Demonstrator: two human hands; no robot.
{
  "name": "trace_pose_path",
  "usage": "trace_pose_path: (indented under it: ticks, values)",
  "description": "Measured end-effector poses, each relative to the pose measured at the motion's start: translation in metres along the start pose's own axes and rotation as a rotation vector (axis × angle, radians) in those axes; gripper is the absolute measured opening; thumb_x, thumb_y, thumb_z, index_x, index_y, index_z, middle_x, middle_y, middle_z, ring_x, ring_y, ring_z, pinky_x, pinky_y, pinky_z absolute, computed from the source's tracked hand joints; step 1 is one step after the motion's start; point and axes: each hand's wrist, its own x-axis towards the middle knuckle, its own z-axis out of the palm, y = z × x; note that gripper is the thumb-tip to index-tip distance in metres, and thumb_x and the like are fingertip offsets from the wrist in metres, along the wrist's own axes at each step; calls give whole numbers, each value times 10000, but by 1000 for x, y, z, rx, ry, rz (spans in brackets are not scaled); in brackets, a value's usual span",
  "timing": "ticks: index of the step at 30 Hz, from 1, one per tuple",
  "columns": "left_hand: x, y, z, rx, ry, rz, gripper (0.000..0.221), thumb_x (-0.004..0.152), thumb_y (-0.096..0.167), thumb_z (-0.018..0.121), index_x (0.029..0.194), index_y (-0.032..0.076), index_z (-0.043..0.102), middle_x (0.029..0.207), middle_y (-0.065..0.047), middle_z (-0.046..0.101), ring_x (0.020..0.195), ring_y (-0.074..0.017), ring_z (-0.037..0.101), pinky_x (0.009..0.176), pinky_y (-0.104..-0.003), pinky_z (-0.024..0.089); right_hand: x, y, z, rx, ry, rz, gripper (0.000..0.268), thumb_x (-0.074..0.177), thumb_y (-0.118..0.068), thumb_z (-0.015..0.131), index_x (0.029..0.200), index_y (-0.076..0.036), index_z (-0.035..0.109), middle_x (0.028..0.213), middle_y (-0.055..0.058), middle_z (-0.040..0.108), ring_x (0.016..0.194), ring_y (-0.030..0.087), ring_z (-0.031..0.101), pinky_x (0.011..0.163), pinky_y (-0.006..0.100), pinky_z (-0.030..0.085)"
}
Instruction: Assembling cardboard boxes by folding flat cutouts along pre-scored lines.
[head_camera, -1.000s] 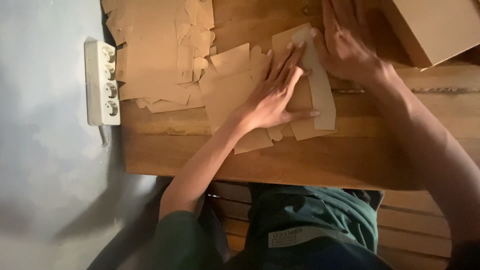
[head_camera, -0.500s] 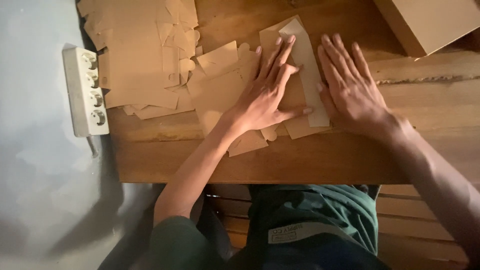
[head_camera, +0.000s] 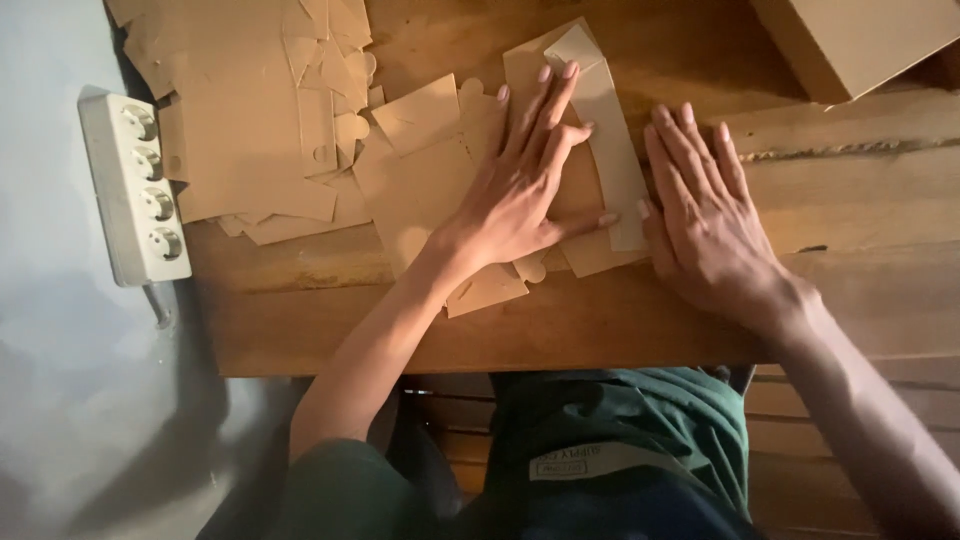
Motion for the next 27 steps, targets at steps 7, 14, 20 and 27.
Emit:
trace_pose_path:
  ticks: [7,14,20,27]
  values:
    - [-2,0,-2,4,3,10,780,1041,733,646,1358,34,504,1691,-220,-2,1613,-395,28,1341,-653,74,24,16,10,-9,-23,-15,631,1076,-137,403,1617,125,212,1699,291,177,1583,416,95,1278,573,11]
    - [-2,1,0,70,14,-1,871,1016,825,576,1341,22,485,1691,-222,12,1609,-391,23,1344,-630,46,68,20,6,-13,-96,36,642,1102,-235,277,1625,112,142,1708,272,93,1581,365,19,1255,582,-30]
    - [-3,1,-1,101,39,4,932,1016,835,555,1380,-22,527,1688,-226,45,1608,-361,56,1340,-624,54,103,10,-9,44,-147,89,651,1114,-308,251,1611,72,70,1706,320,136,1590,404,85,1237,563,-74]
    - [-4,-1,7,151,86,11,991,1001,892,436,1436,11,568,1687,-220,66,1608,-369,89,1339,-624,53,118,56,21,-497,135,-274,480,1181,-179,431,1425,221,325,1417,428,407,1286,486,509,1044,508,499]
